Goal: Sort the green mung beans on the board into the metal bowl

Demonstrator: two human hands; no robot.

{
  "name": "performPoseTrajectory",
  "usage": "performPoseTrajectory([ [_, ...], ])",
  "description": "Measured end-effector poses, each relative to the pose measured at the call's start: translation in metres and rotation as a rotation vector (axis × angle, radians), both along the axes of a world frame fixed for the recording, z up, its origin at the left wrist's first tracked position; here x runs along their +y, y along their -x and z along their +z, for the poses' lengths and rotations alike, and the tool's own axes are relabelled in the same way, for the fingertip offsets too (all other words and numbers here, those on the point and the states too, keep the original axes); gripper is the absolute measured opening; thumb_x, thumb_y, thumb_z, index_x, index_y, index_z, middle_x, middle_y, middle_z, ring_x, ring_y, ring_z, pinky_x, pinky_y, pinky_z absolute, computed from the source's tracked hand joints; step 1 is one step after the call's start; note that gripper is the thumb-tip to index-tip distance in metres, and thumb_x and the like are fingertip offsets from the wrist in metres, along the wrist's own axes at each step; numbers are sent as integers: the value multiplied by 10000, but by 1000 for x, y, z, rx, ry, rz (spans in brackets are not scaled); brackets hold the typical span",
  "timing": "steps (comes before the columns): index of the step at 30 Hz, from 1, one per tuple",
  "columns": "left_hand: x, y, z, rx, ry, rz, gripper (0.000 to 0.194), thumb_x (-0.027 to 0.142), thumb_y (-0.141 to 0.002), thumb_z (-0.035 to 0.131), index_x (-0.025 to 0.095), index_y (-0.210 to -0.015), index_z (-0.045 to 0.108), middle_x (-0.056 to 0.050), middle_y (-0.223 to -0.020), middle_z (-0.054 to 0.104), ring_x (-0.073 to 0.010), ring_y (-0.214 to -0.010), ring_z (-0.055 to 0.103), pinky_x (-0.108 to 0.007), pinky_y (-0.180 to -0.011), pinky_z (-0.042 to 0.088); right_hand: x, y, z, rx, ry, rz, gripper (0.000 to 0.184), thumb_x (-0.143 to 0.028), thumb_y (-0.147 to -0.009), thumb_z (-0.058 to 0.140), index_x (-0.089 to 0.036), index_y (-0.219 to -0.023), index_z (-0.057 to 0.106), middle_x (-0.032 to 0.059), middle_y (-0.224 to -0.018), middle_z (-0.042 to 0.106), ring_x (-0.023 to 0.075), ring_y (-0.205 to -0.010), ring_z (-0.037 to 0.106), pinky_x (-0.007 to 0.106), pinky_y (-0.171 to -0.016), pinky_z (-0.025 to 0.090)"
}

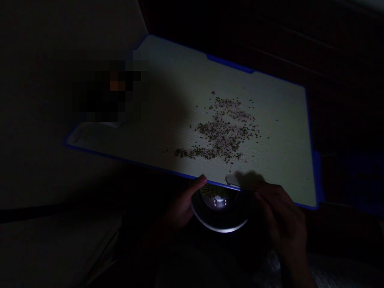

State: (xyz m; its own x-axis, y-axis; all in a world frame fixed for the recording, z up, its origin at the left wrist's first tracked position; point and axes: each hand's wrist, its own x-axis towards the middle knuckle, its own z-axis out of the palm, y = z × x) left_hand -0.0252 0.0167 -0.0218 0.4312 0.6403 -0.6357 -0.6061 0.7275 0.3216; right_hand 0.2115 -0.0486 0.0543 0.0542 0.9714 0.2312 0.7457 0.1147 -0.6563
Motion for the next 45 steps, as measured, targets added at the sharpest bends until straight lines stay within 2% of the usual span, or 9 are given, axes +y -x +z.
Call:
performPoseTrajectory([
  [4, 1, -1, 7, 12, -3, 14, 395, 373, -836, 976, 184, -1163, 860, -93, -1176, 896, -349, -1338, 756, -489, -1246, 513, 0, 0, 0, 15, 23, 0, 203, -185, -1053, 644, -243, -1168, 801, 62, -1126, 780, 189, -1046, 761, 331, -887, 627],
  [8, 2, -1, 9, 39, -21, 14, 291, 368, -841, 971, 185, -1042, 866, -102, -1196, 890, -346, -1256, 796, -484, -1228, 525, 0, 1, 1, 34, 48, -7, 192, -191, -1042, 644, -246, -1119, 811, 65, -1100, 792, 216, -1032, 774, 362, -876, 639],
  [11, 2, 0, 6, 47, -25, -7, 300, 378, -907, 917, 189, -1130, 847, -104, -1243, 873, -305, -1205, 812, -506, -1215, 532, 1, 10, 3, 25, 12, -13, 187, -189, -1044, 655, -252, -1125, 812, 46, -1069, 810, 201, -998, 784, 355, -896, 645],
  [16, 1, 0, 1, 20, 14, -56, 321, 425, -922, 895, 163, -1100, 849, -106, -1081, 892, -311, -1076, 843, -531, -1149, 576, 4, 32, 0, -46, -23, -34, 223, -208, -1068, 644, -246, -1227, 795, 52, -1225, 837, 219, -1181, 787, 428, -1095, 618],
  [21, -1, 0, 2, 24, 14, -3, 416, 390, -874, 940, 207, -1234, 839, -85, -1262, 873, -331, -1319, 761, -446, -1238, 511, 4, 32, 0, -46, 11, -147, 279, -268, -1085, 638, -277, -1327, 775, 46, -1301, 832, 216, -1169, 802, 413, -1033, 644],
  [28, 2, -1, 5, 28, -26, 27, 486, 373, -861, 949, 221, -1303, 817, -85, -1364, 840, -360, -1526, 601, -482, -1302, 451, 4, 6, -1, -40, 35, -311, 241, -375, -1065, 675, -277, -1239, 810, 53, -1196, 852, 241, -1060, 814, 422, -950, 655],
  [34, 2, -2, 5, 43, -29, 29, 422, 344, -874, 941, 222, -1261, 826, -69, -1388, 831, -351, -1500, 626, -463, -1299, 446, 6, 7, 4, -37, 0, -305, 257, -371, -1058, 691, -307, -1280, 805, 46, -1230, 847, 247, -1099, 811, 406, -966, 647],
  [39, -1, 5, 1, 43, -63, -13, 363, 383, -1025, 780, 199, -1337, 759, -127, -1496, 734, -348, -1398, 678, -613, -1205, 507, 11, 25, 5, -36, 3, -156, 293, -305, -1077, 635, -283, -1325, 790, 57, -1294, 839, 236, -1151, 808, 408, -1007, 645],
  [45, -1, 5, 5, 49, -104, -8, 360, 371, -1013, 794, 200, -1329, 765, -136, -1469, 749, -333, -1377, 694, -596, -1198, 516, 15, 11, -4, -28, 25, -296, 252, -395, -1061, 680, -277, -1237, 815, 52, -1208, 855, 239, -1074, 811, 417, -954, 646],
])
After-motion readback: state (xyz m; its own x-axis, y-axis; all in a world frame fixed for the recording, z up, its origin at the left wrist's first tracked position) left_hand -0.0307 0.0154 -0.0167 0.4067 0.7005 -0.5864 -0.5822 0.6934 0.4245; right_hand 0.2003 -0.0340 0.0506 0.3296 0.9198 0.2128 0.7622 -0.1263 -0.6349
